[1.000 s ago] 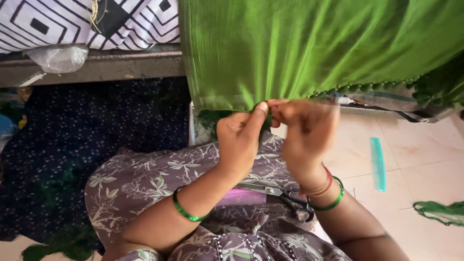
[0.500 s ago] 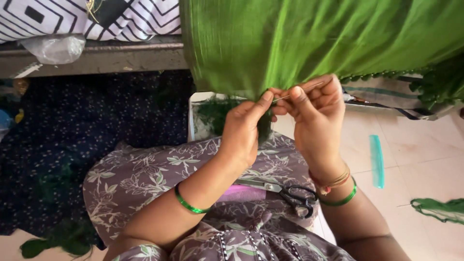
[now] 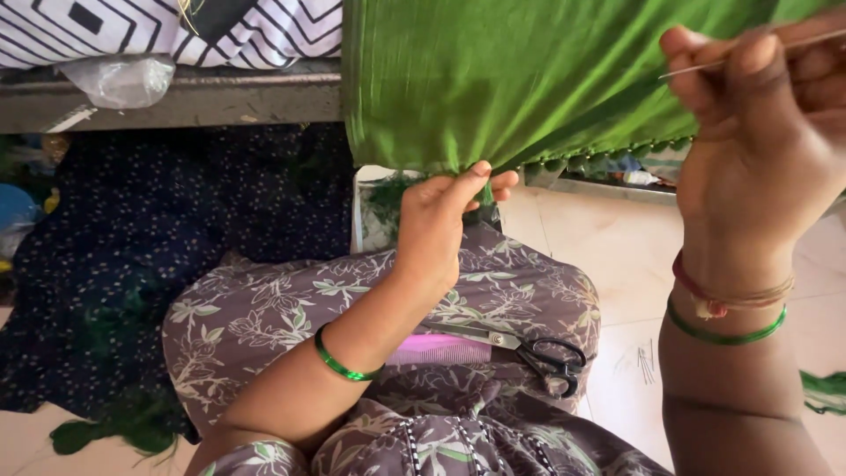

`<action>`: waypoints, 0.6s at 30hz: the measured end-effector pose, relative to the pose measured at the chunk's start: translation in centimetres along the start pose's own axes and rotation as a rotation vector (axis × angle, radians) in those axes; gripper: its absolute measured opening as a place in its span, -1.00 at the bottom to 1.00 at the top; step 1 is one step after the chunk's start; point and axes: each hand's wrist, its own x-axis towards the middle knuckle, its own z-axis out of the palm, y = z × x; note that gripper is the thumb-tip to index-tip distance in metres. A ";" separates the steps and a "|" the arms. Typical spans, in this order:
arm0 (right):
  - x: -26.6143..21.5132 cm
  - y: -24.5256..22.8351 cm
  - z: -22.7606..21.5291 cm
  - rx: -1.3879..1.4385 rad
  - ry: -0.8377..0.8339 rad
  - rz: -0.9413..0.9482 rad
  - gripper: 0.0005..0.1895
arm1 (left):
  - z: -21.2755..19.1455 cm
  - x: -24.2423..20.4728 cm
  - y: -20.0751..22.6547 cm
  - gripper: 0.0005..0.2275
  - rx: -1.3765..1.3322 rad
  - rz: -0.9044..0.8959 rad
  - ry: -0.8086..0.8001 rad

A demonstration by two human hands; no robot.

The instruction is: Creating and trimming decorative tassels on the edge of a green fabric using thread, a comb, and scissors.

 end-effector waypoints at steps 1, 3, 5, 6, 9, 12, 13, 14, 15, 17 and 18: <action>-0.4 0.0 -0.2 -0.022 -0.033 -0.018 -0.87 | -0.3 0.1 -0.4 -0.82 0.010 0.090 -0.047; -1.2 -0.8 -0.2 -0.044 -0.062 -0.035 -0.84 | -1.1 0.1 -1.1 -0.78 0.023 0.177 -0.095; -2.0 -2.2 0.2 0.189 -0.037 0.111 -0.83 | -2.4 0.0 -1.7 -0.83 1.080 0.392 0.053; -3.3 -2.0 -1.0 0.190 -0.033 0.112 -0.83 | -2.6 -0.3 -0.8 -0.83 1.084 0.391 0.051; -7.9 -0.8 -2.7 0.462 -0.279 0.212 -0.76 | -3.0 -0.6 1.1 -0.92 1.016 1.184 -0.124; -14.2 2.4 -0.6 0.393 -0.414 0.375 -0.70 | -2.9 -0.4 0.4 -0.88 1.186 1.280 -0.093; -16.1 4.5 0.8 0.217 -0.364 0.532 -0.64 | -2.7 -0.5 -0.4 -0.94 1.122 1.153 -0.067; -18.0 6.6 2.3 0.039 -0.312 0.687 -0.57 | -2.4 -0.6 -1.3 -0.97 1.057 1.026 -0.041; -18.1 7.7 2.9 0.036 -0.300 0.693 -0.57 | -2.2 -0.8 -1.8 -0.97 1.054 1.017 -0.052; -18.0 9.9 4.1 0.097 -0.223 0.603 -0.57 | -1.6 -1.0 -2.6 -0.87 0.185 0.165 -0.182; -16.7 10.0 4.1 0.093 -0.218 0.602 -0.57 | -1.7 -0.9 -2.8 -0.87 0.183 0.162 -0.187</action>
